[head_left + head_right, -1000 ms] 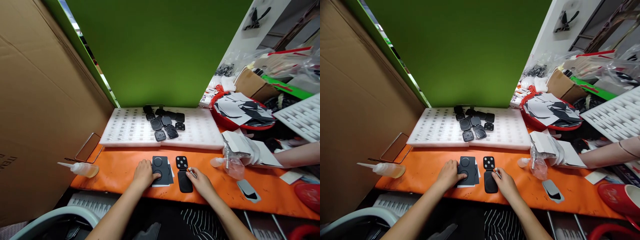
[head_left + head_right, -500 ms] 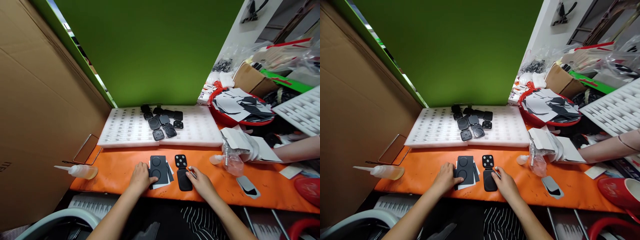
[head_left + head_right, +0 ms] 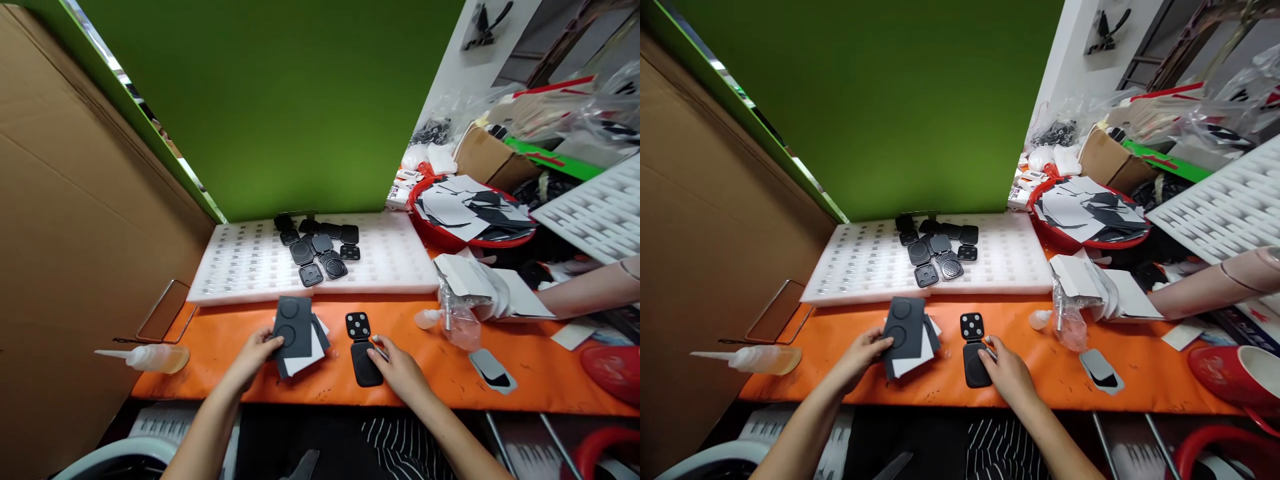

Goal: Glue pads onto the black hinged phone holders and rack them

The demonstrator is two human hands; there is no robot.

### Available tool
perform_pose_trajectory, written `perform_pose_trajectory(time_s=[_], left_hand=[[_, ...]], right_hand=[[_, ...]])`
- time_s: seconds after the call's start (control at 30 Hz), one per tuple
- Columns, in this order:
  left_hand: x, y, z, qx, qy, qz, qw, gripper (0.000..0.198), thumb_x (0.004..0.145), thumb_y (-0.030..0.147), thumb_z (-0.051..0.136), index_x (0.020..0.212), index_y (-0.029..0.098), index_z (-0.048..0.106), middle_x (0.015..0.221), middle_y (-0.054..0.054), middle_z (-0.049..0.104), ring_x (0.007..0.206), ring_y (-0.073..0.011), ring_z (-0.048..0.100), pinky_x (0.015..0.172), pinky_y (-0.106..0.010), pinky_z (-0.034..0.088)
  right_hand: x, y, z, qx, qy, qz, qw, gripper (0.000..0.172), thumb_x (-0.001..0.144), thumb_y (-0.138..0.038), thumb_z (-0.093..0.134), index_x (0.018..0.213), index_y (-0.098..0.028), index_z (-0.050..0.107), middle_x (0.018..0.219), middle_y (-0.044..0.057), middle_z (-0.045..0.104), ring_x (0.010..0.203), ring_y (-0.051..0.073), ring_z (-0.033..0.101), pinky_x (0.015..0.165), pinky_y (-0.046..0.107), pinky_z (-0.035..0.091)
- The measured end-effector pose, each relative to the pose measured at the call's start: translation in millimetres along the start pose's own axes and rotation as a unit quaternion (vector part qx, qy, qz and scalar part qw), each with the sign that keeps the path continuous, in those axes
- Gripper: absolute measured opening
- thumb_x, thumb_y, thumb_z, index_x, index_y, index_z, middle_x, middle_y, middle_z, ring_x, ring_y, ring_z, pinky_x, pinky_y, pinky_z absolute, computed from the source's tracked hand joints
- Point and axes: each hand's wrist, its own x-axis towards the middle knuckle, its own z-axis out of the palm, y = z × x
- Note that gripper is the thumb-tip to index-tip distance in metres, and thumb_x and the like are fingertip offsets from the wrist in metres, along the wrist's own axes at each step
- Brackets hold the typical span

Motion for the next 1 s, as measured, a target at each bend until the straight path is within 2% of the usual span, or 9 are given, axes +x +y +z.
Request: perform_pose_trajectory(time_s=[0.1,0.23,0.4,0.5,0.6,0.67,0.73,0.9,1.0], left_hand=[[7,28,-31.7,-0.061,0.062,0.044,0.995,0.042,0.051,0.035,0.078,0.085,0.014,0.063,0.086,-0.006,0.069,0.073,-0.0167,0.064,0.066,-0.025,0.05],[46,60,-52.6,0.017,0.174,0.107,0.979,0.039,0.052,0.036,0.073,0.083,0.014,0.065,0.084,-0.007,0.07,0.075,-0.0196,0.065,0.066,-0.028,0.053],[84,77,-46.9,0.102,0.27,0.127,0.949,0.041,0.061,0.027,0.066,0.099,0.013,0.064,0.098,-0.012,0.067,0.096,-0.0284,0.062,0.083,-0.041,0.05],[81,78,-27.7,0.193,0.344,0.208,0.895,0.052,0.068,0.025,0.062,0.118,0.014,0.054,0.124,-0.015,0.054,0.121,-0.0296,0.045,0.102,-0.042,0.035],[74,78,8.1,0.353,0.285,0.286,0.844,0.045,0.079,0.028,0.053,0.121,0.015,0.052,0.115,-0.014,0.059,0.11,-0.0264,0.053,0.096,-0.038,0.04],[76,81,35.4,0.417,0.215,0.27,0.841,0.051,0.08,0.036,0.054,0.127,0.015,0.047,0.105,-0.012,0.064,0.101,-0.0266,0.058,0.088,-0.037,0.043],[86,86,56.8,0.446,0.199,0.231,0.842,0.066,0.076,0.042,0.06,0.133,0.016,0.04,0.105,-0.013,0.064,0.102,-0.0295,0.057,0.086,-0.038,0.043],[96,87,63.0,0.308,0.202,0.185,0.911,0.08,0.073,0.032,0.061,0.142,0.013,0.024,0.097,-0.01,0.066,0.092,-0.0246,0.062,0.078,-0.032,0.045],[70,71,49.1,0.173,0.147,0.21,0.951,0.053,0.073,0.033,0.057,0.122,0.013,0.051,0.093,-0.007,0.067,0.087,-0.0206,0.063,0.076,-0.029,0.046]], right_hand=[[-1,-6,0,-0.022,0.002,-0.004,1.0,0.037,0.085,-0.037,0.045,0.117,-0.021,0.054,0.111,0.009,0.066,0.104,0.025,0.061,0.085,0.034,0.044],[-1,-19,4,-0.061,-0.002,-0.021,0.998,0.04,0.085,-0.032,0.046,0.122,-0.017,0.052,0.108,0.012,0.067,0.099,0.026,0.063,0.081,0.034,0.045],[3,-31,14,-0.097,-0.012,-0.038,0.995,0.043,0.085,-0.031,0.046,0.126,-0.017,0.049,0.104,0.013,0.068,0.093,0.027,0.064,0.076,0.033,0.044],[6,-28,18,-0.057,-0.006,-0.038,0.998,0.042,0.084,-0.033,0.046,0.124,-0.018,0.051,0.107,0.012,0.067,0.095,0.026,0.064,0.078,0.033,0.044],[8,-19,19,0.038,0.014,-0.043,0.998,0.039,0.084,-0.036,0.045,0.117,-0.02,0.055,0.113,0.009,0.065,0.102,0.024,0.062,0.082,0.031,0.044],[9,-14,19,0.088,0.026,-0.055,0.994,0.036,0.083,-0.04,0.045,0.109,-0.02,0.06,0.11,0.009,0.067,0.101,0.023,0.062,0.083,0.03,0.044],[9,-11,19,0.115,0.032,-0.07,0.99,0.035,0.083,-0.045,0.044,0.093,-0.018,0.065,0.096,0.008,0.07,0.092,0.023,0.064,0.077,0.028,0.045],[4,-3,20,0.189,0.057,-0.072,0.978,0.047,0.082,-0.059,0.041,0.072,-0.017,0.061,0.061,0.002,0.059,0.06,0.016,0.056,0.056,0.025,0.042],[0,-2,16,0.27,0.07,-0.034,0.96,0.053,0.078,-0.065,0.042,0.085,-0.016,0.063,0.06,0.0,0.054,0.054,0.014,0.05,0.05,0.025,0.04]])
